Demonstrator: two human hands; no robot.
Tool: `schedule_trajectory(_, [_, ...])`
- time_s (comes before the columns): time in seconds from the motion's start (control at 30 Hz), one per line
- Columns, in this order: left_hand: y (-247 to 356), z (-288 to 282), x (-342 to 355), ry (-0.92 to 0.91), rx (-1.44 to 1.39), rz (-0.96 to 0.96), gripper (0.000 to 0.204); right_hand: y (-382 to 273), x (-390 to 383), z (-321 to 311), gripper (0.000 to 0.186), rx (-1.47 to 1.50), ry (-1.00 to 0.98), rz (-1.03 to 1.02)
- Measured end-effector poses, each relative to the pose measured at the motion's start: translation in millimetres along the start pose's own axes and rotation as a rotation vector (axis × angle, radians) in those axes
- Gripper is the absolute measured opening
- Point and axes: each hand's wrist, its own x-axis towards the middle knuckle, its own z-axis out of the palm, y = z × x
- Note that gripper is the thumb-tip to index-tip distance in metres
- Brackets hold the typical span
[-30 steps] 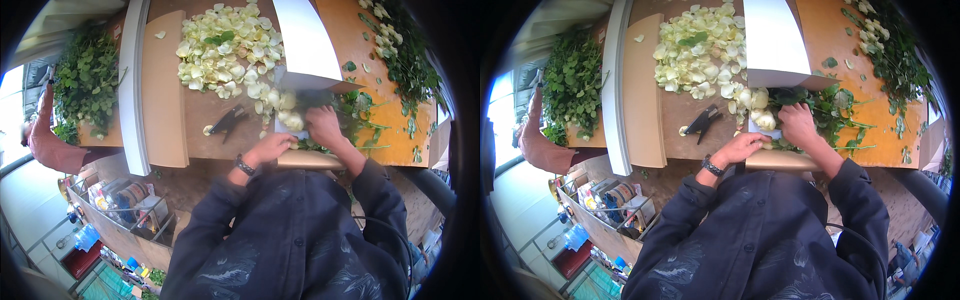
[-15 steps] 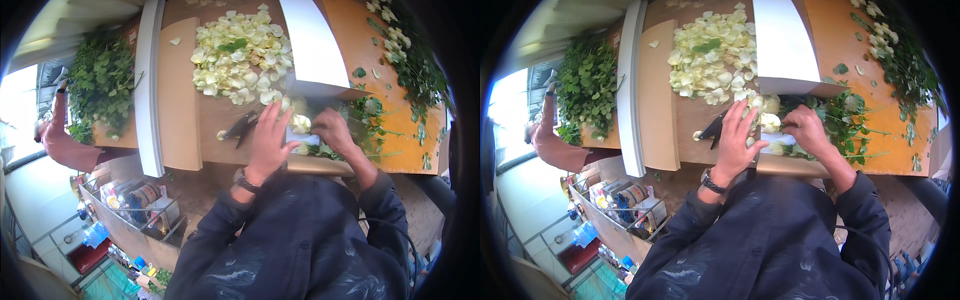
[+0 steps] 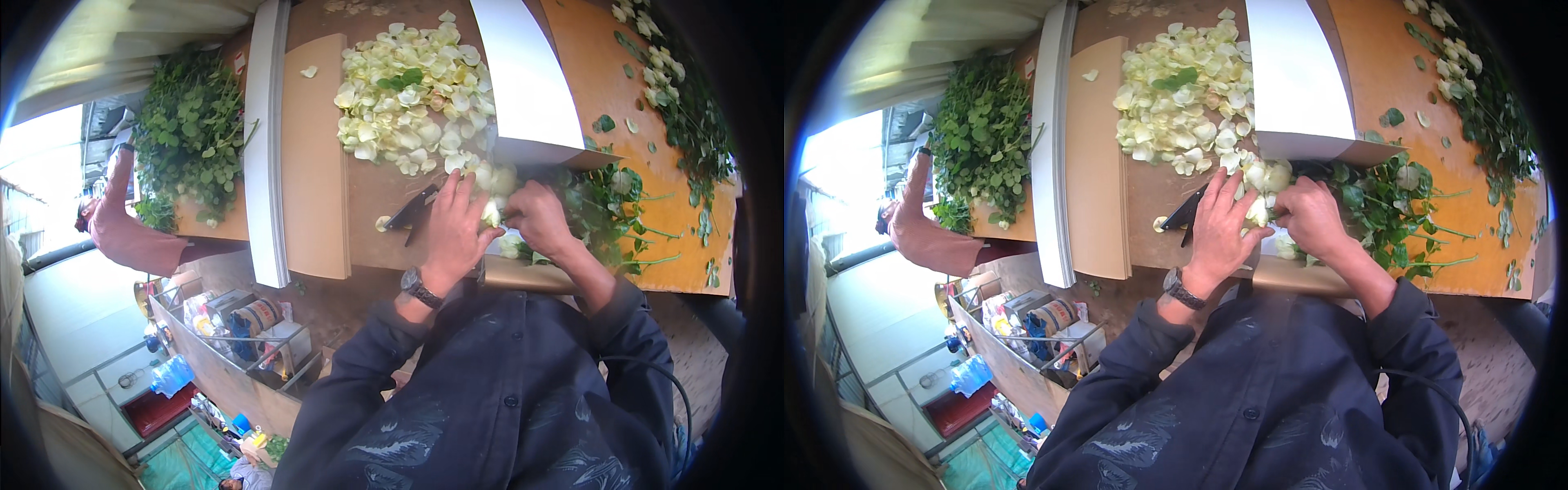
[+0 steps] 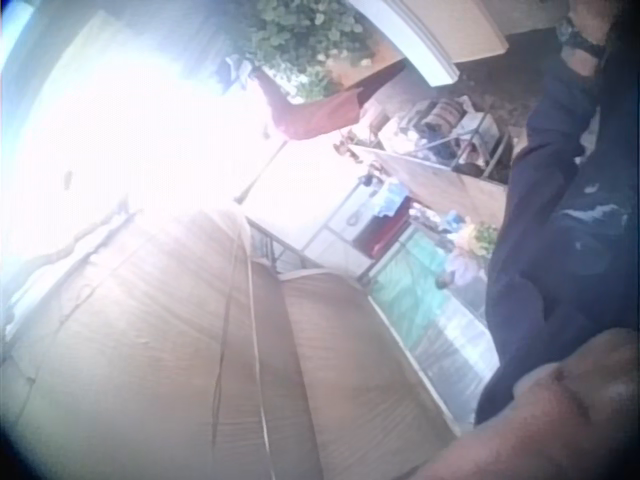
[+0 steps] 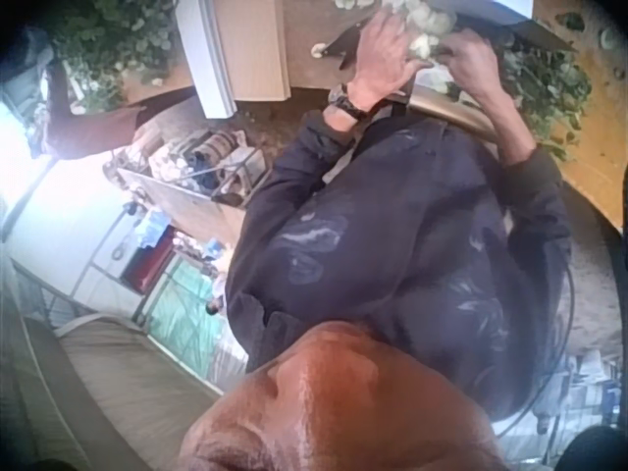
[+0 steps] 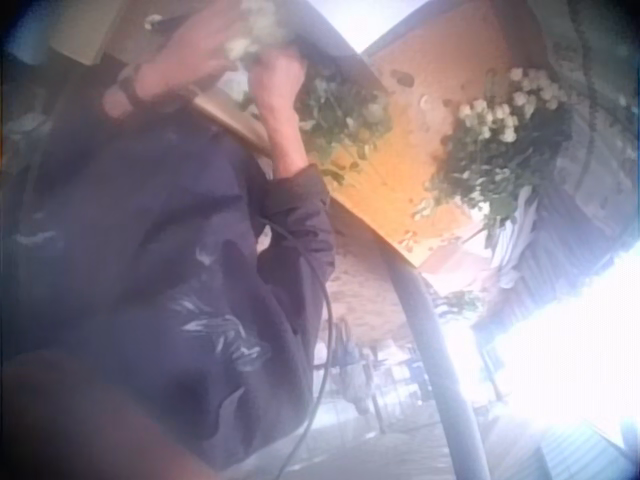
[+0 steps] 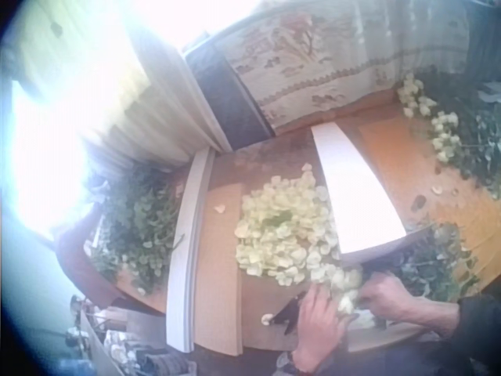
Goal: The person uses shears to trim the stems of white roses on a wooden table. They repeatedly pick up roses, cut the stems, and place the trimmed flowers into a white paper-lined box. The person also gathers and sets aside discarded stems and leaves.
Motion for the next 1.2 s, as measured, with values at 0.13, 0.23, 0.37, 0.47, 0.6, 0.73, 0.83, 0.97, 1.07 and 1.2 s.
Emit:
schedule_trajectory(0.13, [-1,7,1,-0.003,-0.020,0.015,0.063,3,-2,4,0.013,-0.006,-0.017,-0.003])
schedule_trajectory(0.23, [1,9,1,-0.087,-0.058,-0.007,0.055,5,-3,9,0.012,-0.020,-0.041,0.011])
schedule_trajectory(0.37, [4,14,5,-0.179,-0.096,0.023,0.040,7,-5,17,0.012,-0.044,-0.072,0.028])
schedule_trajectory(0.47, [6,19,7,-0.217,-0.078,0.028,0.032,9,-8,19,0.015,-0.047,-0.078,0.051])
schedule_trajectory(0.6, [8,28,4,-0.107,-0.205,0.000,0.035,13,-8,19,0.021,0.073,-0.075,0.180])
schedule_trajectory(0.73, [9,38,0,0.016,-0.289,0.004,0.041,14,-5,18,0.026,0.089,-0.143,0.258])
schedule_trajectory(0.83, [6,41,-2,0.018,-0.264,0.042,0.041,14,-2,16,0.027,0.167,-0.265,0.379])
schedule_trajectory(0.97, [6,38,-3,0.106,-0.323,0.075,0.037,16,0,14,0.026,0.206,-0.307,0.381])
schedule_trajectory(1.07, [8,34,0,-0.136,-0.626,-0.497,0.031,17,-2,14,0.022,0.127,-0.332,0.363])
schedule_trajectory(1.2, [-5,27,18,0.111,-1.063,-0.631,0.023,16,-10,16,0.017,0.012,-0.353,0.253])
